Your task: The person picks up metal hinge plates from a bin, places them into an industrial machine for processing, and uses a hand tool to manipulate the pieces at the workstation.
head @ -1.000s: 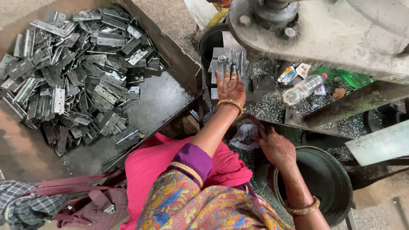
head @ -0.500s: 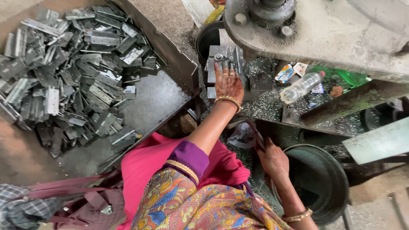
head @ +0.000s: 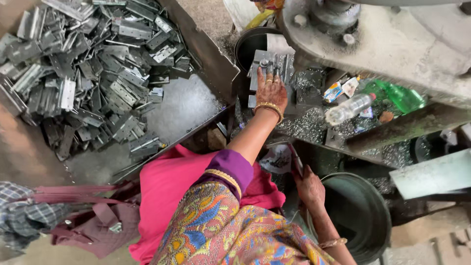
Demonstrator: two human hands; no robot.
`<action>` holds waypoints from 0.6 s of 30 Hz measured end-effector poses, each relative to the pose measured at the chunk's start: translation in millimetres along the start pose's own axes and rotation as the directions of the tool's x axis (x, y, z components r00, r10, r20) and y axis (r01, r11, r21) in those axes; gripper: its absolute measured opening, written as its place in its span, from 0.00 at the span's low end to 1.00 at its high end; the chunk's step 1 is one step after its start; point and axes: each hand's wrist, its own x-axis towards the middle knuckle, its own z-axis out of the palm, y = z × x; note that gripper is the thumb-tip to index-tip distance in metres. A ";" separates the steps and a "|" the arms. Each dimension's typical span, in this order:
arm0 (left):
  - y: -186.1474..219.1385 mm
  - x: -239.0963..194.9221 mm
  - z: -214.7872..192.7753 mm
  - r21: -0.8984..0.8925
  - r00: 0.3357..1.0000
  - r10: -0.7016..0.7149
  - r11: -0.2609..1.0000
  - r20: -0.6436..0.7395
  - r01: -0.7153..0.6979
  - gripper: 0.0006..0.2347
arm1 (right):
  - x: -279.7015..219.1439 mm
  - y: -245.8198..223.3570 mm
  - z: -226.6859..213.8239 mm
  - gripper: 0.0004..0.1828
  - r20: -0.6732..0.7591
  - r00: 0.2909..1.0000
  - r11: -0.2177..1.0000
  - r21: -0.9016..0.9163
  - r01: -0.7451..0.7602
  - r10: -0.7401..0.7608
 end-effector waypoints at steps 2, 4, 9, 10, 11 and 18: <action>-7.3 0.8 -9.0 -0.065 1.000 -0.031 0.997 0.003 0.031 0.19 | 21.5 6.1 11.7 0.28 -0.013 0.997 0.998 0.003 0.070 -0.070; -9.9 -3.0 -15.5 -0.253 0.978 -0.011 0.965 0.209 0.065 0.18 | 18.9 24.1 6.0 0.29 0.008 0.999 0.998 -0.050 0.045 -0.045; -60.8 -45.5 18.9 -0.651 0.950 -0.258 0.754 -0.176 0.084 0.18 | 11.7 -14.0 -60.3 0.33 -0.114 0.985 0.955 -0.282 0.091 -0.128; -76.8 -66.1 34.3 -0.693 0.916 -0.314 0.718 -0.248 0.058 0.17 | 0.8 -23.0 -73.5 0.31 -0.207 0.954 0.945 -0.289 0.153 -0.217; -95.5 -84.5 48.4 -0.729 0.875 -0.372 0.684 -0.309 0.033 0.15 | -5.1 -34.3 -83.6 0.27 -0.280 0.912 0.912 -0.365 0.189 -0.301; -302.4 -236.5 127.5 -0.438 0.617 -0.784 0.579 -0.069 0.688 0.10 | -10.6 -98.3 -124.3 0.14 -0.394 0.793 0.850 -0.450 0.275 -0.465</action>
